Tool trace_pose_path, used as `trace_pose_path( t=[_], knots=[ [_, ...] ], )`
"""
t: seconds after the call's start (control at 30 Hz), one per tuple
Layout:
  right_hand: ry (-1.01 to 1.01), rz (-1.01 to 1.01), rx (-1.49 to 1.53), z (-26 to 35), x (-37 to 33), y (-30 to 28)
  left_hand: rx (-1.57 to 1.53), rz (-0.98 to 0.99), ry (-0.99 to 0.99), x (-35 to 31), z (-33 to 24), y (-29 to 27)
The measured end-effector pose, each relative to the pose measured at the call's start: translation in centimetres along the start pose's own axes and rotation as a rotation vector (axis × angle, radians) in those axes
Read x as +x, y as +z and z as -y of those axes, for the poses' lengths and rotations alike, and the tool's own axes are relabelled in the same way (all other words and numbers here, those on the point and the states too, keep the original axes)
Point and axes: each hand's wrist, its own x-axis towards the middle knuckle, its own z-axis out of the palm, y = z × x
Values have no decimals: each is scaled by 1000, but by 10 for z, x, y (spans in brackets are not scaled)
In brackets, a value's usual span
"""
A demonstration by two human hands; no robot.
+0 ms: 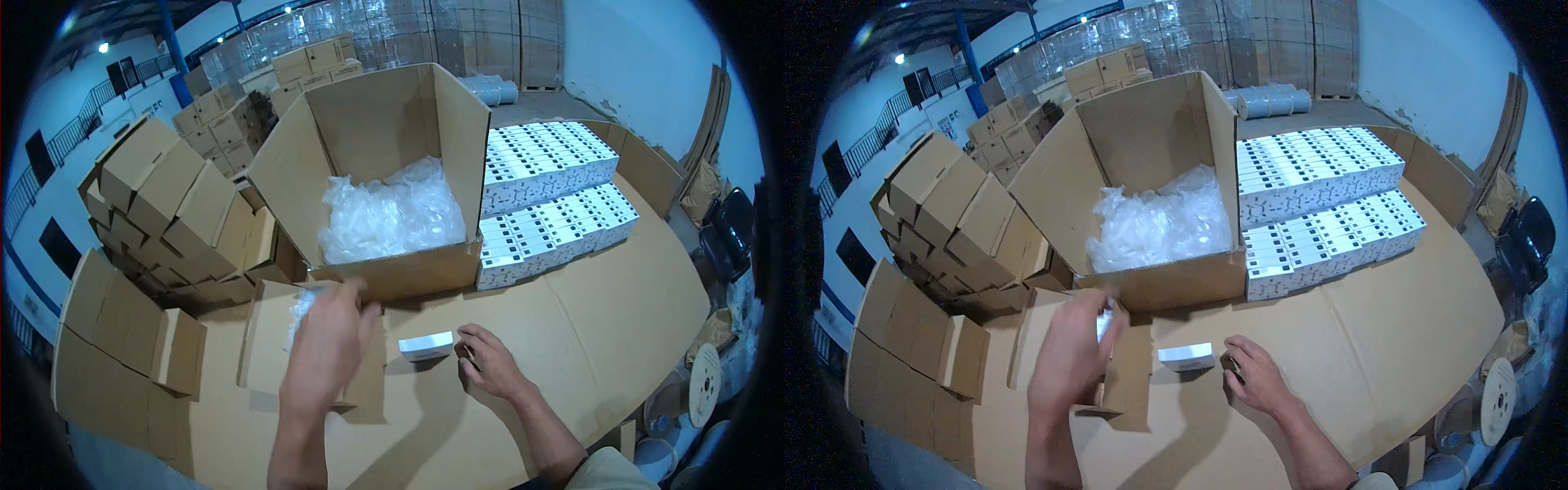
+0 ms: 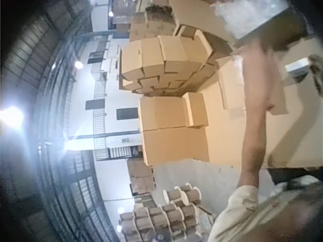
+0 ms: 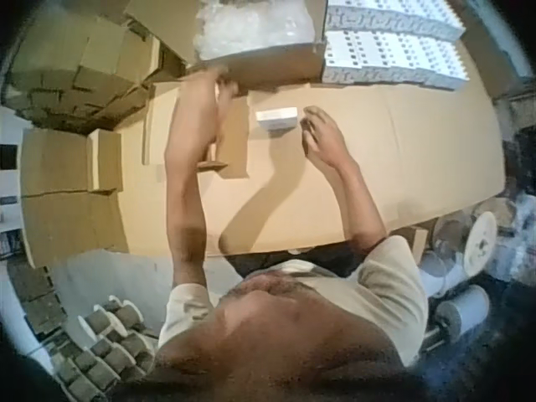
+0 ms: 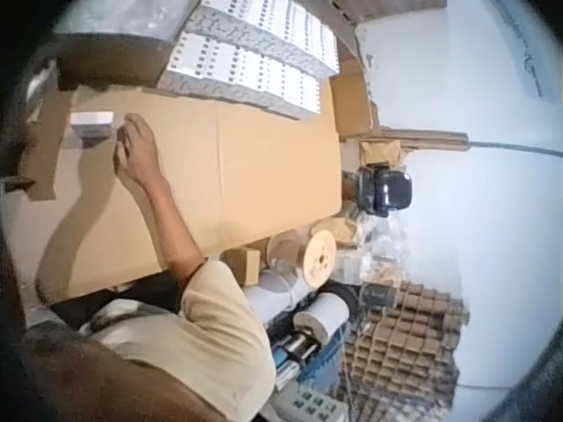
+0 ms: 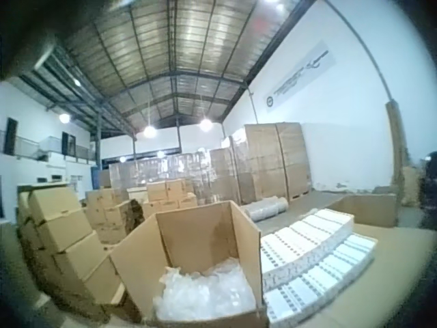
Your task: Pack small cardboard boxes with bubble wrap and insert into larger shipping containers.
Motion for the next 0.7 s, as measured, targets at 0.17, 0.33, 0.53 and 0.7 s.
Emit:
trace_pose_path(
  t=[0.17, 0.33, 0.53, 0.7],
  knots=[
    [14, 33, -10, -5, 1, -2, 111, -31, 98, 152, 54, 35],
    [-12, 27, 40, 7, 8, 2, 459, -160, 263, 258, 147, 60],
    [24, 26, 18, -3, 1, 0, 828, 33, 206, 291, 137, 68],
    [60, 59, -10, -7, -2, -2, 686, -33, 160, 325, 155, 69]
  ],
)
